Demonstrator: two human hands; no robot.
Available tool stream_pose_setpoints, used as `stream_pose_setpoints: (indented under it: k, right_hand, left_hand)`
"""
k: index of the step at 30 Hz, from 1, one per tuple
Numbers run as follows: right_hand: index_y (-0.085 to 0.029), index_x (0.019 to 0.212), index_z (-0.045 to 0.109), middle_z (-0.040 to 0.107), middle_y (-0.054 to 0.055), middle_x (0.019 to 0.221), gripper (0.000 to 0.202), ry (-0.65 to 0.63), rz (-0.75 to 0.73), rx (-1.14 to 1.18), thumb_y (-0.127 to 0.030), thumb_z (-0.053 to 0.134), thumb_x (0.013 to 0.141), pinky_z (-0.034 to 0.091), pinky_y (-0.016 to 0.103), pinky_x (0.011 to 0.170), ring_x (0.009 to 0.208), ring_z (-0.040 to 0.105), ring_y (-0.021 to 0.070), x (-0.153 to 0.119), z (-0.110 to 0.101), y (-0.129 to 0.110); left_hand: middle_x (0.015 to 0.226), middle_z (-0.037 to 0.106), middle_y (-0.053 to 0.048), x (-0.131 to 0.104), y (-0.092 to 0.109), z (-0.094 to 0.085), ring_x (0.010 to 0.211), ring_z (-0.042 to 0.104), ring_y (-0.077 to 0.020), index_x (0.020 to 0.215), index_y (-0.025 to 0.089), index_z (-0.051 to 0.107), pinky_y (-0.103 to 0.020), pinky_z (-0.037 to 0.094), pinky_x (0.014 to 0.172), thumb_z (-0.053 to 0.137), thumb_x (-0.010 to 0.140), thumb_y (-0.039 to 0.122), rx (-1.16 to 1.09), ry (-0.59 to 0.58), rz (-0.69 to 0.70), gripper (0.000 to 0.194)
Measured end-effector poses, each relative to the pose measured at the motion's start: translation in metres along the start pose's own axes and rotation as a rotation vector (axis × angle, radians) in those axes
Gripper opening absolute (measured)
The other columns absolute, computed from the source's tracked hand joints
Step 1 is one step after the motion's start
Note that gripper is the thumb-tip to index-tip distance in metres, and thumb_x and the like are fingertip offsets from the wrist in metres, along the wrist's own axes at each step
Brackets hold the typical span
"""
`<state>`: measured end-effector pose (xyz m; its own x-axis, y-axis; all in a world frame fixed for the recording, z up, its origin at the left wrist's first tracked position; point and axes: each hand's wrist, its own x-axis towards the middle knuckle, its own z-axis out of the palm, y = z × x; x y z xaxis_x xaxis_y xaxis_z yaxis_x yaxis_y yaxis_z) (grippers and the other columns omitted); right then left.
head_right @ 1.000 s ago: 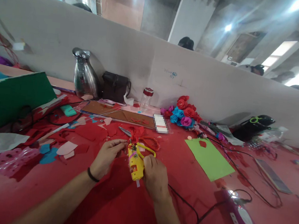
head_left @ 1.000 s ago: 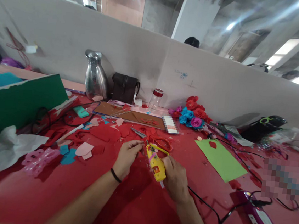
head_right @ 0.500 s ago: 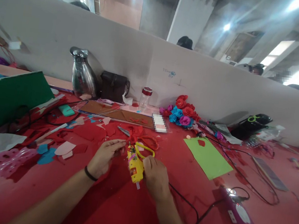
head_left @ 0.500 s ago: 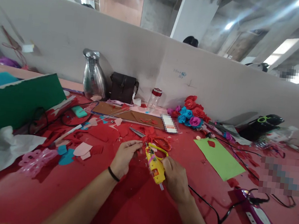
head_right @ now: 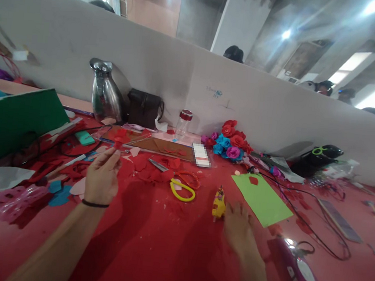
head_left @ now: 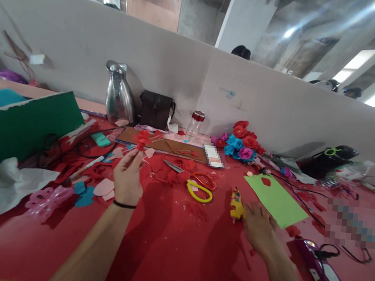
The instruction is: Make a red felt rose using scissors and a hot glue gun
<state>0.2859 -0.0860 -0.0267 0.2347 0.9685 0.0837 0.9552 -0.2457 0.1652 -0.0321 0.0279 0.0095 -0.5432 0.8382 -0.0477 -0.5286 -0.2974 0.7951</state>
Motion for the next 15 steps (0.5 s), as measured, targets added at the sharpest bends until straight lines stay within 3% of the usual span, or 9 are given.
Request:
stream_pose_setpoints:
  k: [3, 6, 9, 12, 15]
  right_hand:
    - [-0.019, 0.119, 0.058, 0.055, 0.013, 0.127, 0.041, 0.139, -0.084, 0.181, -0.013, 0.046, 0.081, 0.035, 0.044, 0.089, 0.112, 0.048, 0.0314, 0.008, -0.020, -0.041]
    - [-0.021, 0.109, 0.064, 0.063, 0.010, 0.112, 0.030, 0.140, -0.158, 0.433, -0.031, 0.047, 0.087, 0.037, 0.039, 0.085, 0.103, 0.052, 0.0272, 0.027, -0.036, -0.101]
    - [-0.018, 0.105, 0.064, 0.063, 0.013, 0.110, 0.032, 0.128, -0.054, 0.499, -0.040, 0.055, 0.083, 0.037, 0.041, 0.082, 0.102, 0.051, 0.0311, 0.047, -0.037, -0.149]
    - [-0.019, 0.091, 0.065, 0.065, 0.013, 0.102, 0.017, 0.155, 0.004, 0.549, -0.030, 0.061, 0.079, 0.034, 0.042, 0.082, 0.101, 0.050, 0.0312, 0.060, -0.027, -0.167]
    - [-0.021, 0.070, 0.063, 0.066, 0.007, 0.080, 0.004, 0.170, 0.046, 0.929, -0.018, 0.062, 0.073, 0.032, 0.038, 0.082, 0.093, 0.052, 0.0262, 0.067, -0.016, -0.166]
  left_hand:
    - [0.063, 0.062, 0.005, 0.003, 0.000, -0.001, 0.058, 0.053, -0.0059, 0.070, 0.017, 0.066, -0.019, 0.039, 0.057, 0.080, 0.049, 0.021, -0.053, 0.023, -0.063, 0.026]
    - [0.063, 0.062, 0.005, -0.004, -0.008, 0.000, 0.053, 0.049, -0.0048, 0.071, 0.015, 0.066, -0.019, 0.037, 0.053, 0.082, 0.044, 0.021, -0.037, -0.057, -0.197, 0.032]
    - [0.064, 0.063, 0.004, -0.012, -0.014, 0.001, 0.054, 0.050, -0.0057, 0.072, 0.014, 0.067, -0.021, 0.038, 0.054, 0.083, 0.042, 0.021, -0.004, -0.110, -0.251, 0.035]
    - [0.065, 0.063, 0.003, -0.013, -0.015, 0.001, 0.056, 0.052, -0.0067, 0.072, 0.014, 0.067, -0.021, 0.038, 0.056, 0.082, 0.041, 0.021, 0.011, -0.103, -0.246, 0.035]
    - [0.062, 0.062, 0.004, -0.011, -0.013, 0.000, 0.053, 0.050, -0.0063, 0.072, 0.014, 0.067, -0.021, 0.037, 0.054, 0.082, 0.043, 0.021, 0.034, -0.109, -0.230, 0.033]
